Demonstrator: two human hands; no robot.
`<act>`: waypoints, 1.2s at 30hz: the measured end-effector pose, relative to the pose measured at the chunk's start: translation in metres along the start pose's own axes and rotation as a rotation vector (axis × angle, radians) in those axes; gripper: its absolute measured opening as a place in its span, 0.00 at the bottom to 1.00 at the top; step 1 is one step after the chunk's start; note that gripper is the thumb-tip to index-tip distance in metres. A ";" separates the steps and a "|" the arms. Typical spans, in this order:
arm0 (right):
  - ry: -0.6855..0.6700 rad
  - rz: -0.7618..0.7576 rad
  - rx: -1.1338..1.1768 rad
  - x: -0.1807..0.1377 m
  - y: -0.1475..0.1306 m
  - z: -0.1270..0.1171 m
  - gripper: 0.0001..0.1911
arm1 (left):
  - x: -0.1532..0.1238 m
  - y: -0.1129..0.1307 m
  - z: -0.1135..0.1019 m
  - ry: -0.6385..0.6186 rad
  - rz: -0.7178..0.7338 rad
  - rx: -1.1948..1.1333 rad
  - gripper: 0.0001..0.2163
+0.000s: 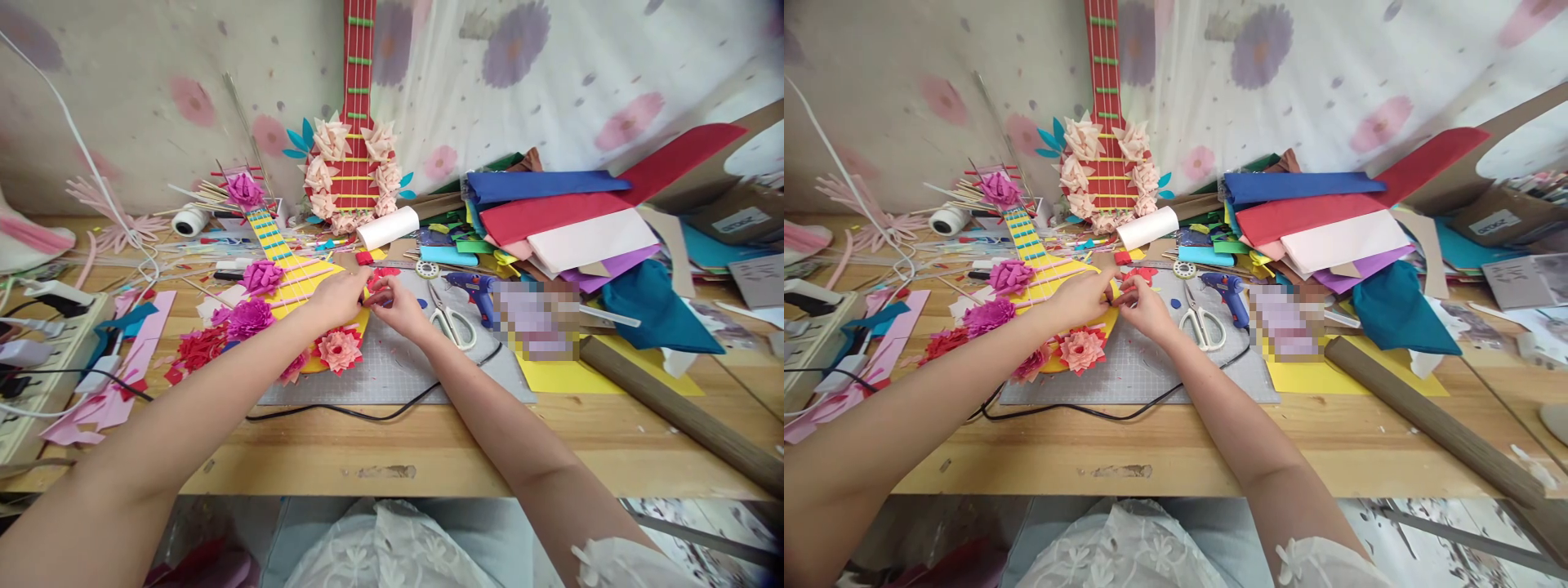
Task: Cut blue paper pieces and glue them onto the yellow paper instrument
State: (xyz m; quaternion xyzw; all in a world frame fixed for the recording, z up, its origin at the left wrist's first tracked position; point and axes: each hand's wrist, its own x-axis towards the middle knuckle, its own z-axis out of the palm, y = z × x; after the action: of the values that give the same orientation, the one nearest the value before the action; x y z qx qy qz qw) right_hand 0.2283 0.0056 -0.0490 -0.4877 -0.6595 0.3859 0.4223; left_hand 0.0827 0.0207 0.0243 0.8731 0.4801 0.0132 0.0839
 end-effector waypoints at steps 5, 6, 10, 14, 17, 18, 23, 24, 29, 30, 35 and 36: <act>0.004 0.023 0.031 0.000 -0.001 0.000 0.15 | -0.002 0.006 -0.002 0.018 -0.056 0.037 0.21; 0.007 0.025 0.034 0.000 0.000 0.000 0.15 | -0.002 0.007 -0.002 0.018 -0.071 0.038 0.21; 0.012 0.010 0.035 0.000 0.001 0.001 0.15 | -0.002 0.011 -0.004 0.012 -0.174 0.011 0.24; 0.022 0.007 0.000 -0.007 -0.001 -0.004 0.13 | 0.001 0.013 -0.004 0.003 -0.302 -0.038 0.25; 0.002 0.001 -0.054 -0.026 -0.005 -0.021 0.12 | 0.003 0.010 -0.004 0.012 -0.339 -0.118 0.28; -0.014 0.004 -0.099 -0.036 -0.006 -0.032 0.12 | 0.003 0.007 -0.004 0.018 -0.338 -0.159 0.29; -0.032 0.199 -0.388 -0.102 0.003 -0.119 0.15 | -0.007 -0.019 -0.009 0.085 -0.392 -0.392 0.31; 0.043 0.238 -0.433 -0.115 0.008 -0.138 0.17 | -0.011 -0.024 -0.009 0.142 -0.413 -0.444 0.30; 0.468 0.367 -0.921 -0.149 0.034 -0.194 0.38 | -0.033 -0.030 -0.005 0.470 -0.422 -0.758 0.23; 0.438 0.370 -1.006 -0.149 0.037 -0.195 0.42 | -0.037 -0.027 -0.003 0.518 -0.425 -0.800 0.21; 0.309 0.446 -1.130 -0.137 0.041 -0.185 0.47 | -0.055 -0.012 0.007 0.645 -0.415 -0.914 0.17; 0.301 0.476 -1.127 -0.135 0.041 -0.182 0.47 | -0.058 -0.011 0.009 0.666 -0.411 -0.936 0.17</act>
State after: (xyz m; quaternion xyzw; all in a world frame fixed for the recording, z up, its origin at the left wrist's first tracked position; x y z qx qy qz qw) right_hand 0.4340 -0.0979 -0.0477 -0.8177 -0.5682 -0.0104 0.0914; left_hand 0.0430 -0.0231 0.0173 0.5820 0.5824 0.4788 0.3048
